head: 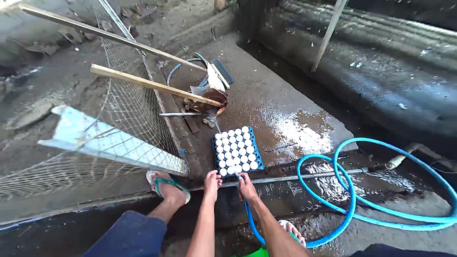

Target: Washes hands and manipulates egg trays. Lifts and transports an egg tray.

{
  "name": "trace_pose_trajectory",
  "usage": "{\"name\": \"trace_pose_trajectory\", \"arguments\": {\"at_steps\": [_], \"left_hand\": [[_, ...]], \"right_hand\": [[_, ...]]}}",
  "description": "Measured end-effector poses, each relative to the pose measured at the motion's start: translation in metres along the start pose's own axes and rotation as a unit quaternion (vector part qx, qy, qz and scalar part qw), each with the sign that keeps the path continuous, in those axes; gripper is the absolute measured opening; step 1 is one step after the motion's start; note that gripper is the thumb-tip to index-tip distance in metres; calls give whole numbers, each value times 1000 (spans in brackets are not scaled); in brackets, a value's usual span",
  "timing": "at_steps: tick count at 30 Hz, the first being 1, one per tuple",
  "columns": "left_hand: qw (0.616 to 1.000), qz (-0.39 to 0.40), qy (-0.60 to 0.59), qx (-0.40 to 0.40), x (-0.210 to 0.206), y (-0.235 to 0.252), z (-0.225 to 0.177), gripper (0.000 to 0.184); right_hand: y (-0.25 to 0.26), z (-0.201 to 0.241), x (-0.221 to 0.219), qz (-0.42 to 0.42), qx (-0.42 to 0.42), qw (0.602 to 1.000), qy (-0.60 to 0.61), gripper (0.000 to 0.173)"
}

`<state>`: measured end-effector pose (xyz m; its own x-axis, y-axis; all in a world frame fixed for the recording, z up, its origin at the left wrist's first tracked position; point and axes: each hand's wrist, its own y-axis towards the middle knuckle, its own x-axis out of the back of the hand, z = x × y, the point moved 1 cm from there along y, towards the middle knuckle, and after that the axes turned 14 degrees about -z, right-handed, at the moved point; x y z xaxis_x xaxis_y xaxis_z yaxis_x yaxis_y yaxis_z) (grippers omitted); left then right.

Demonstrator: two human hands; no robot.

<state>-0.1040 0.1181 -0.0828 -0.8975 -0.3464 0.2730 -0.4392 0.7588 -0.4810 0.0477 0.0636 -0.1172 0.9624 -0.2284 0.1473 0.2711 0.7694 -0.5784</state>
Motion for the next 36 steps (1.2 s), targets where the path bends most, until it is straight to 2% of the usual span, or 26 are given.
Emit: {"name": "trace_pose_trajectory", "arguments": {"at_steps": [4,8,13,15,19,22,25,28,32,34,36], "left_hand": [[999,3,-38,25,11,-41,8,34],[996,7,-81,25,31,-78,9,32],[994,15,-109,16,51,-97,18,32],[994,16,-111,16,52,-99,18,31],[996,40,-74,30,51,-103,29,31],[995,100,0,24,47,-110,42,34],[972,217,87,8,34,-124,51,45],[943,307,126,-5,18,-138,60,58],[931,328,163,7,23,-130,68,43],[919,345,187,34,32,-122,66,38],[913,359,189,46,30,-121,66,39]], "right_hand": [[-13,6,11,-13,-10,1000,21,39],[-20,8,29,-64,-24,996,64,38],[-27,10,61,-134,-56,984,107,37],[-32,13,66,-108,-73,986,101,35],[-49,19,53,2,-72,996,45,32],[-49,14,48,-62,-70,994,60,32],[-44,9,54,-102,-77,990,65,32],[-50,14,44,-42,-60,997,6,32],[-59,16,15,74,-50,993,-79,32],[-58,13,7,69,-55,993,-75,30],[-50,7,11,0,-69,996,-52,31]]}}
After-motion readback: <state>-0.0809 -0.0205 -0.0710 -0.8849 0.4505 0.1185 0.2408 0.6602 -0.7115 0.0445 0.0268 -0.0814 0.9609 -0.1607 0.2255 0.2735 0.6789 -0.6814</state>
